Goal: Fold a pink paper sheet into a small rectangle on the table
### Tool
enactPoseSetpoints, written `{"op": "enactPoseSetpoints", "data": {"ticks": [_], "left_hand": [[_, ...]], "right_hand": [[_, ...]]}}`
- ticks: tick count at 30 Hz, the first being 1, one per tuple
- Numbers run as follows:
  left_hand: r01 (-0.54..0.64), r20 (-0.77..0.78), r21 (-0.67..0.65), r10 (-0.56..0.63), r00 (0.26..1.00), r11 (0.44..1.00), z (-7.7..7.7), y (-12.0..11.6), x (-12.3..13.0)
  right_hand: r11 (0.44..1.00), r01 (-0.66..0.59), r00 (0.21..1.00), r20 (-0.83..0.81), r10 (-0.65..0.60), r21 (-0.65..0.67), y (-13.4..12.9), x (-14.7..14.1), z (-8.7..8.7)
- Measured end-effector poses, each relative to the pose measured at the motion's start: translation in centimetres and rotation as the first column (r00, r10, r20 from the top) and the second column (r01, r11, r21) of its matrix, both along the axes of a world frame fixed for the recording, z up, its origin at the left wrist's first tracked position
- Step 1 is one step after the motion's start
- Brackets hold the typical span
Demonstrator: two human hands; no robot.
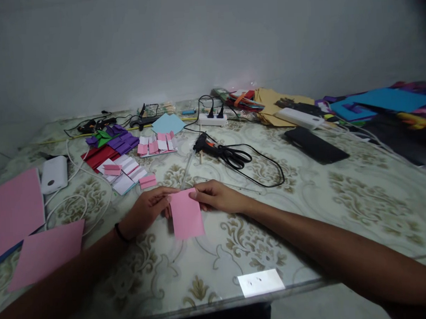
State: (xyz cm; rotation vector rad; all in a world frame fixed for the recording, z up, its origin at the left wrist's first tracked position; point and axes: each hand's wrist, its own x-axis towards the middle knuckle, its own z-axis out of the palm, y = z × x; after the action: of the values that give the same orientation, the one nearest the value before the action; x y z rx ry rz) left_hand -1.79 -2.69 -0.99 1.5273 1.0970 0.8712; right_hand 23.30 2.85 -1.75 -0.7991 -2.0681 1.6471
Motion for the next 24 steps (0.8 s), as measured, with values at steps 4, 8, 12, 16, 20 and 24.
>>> {"op": "enactPoseSetpoints", "data": {"ticks": [4,8,12,16,20,24], "left_hand": [[-0.001,-0.012,-0.007,0.001,1.0,1.0,0.0,-0.02,-0.03],[-0.005,-0.022,-0.008,0.005,1.0,1.0,0.03,0.02,-0.09],[-0.003,-0.019,-0.011,0.003,1.0,1.0,0.02,0.08,-0.11],[-0.009,-0.011,-0.021,0.009,1.0,1.0,0.01,0.08,-0.07],[0.0,0.01,-0.026,0.0,1.0,1.0,-0.13,0.14,-0.03],[0.016,0.012,-0.037,-0.016,1.0,0.999,-0.19,0.25,-0.06]], "right_hand": [[1.0,0.003,1.0,0.003,-0.003,0.004,0.0,-0.07,-0.03],[1.0,0.012,1.0,0.001,-0.012,-0.006,-0.03,-0.18,0.02],[1.0,0.015,1.0,0.002,-0.015,-0.012,-0.07,-0.2,0.06],[1.0,0.011,1.0,0.006,-0.011,-0.009,-0.05,-0.16,-0.01],[1.0,0.018,1.0,0.009,-0.018,-0.012,-0.05,-0.11,-0.17],[1.0,0.012,1.0,0.007,-0.012,-0.001,-0.04,-0.12,-0.21]]}}
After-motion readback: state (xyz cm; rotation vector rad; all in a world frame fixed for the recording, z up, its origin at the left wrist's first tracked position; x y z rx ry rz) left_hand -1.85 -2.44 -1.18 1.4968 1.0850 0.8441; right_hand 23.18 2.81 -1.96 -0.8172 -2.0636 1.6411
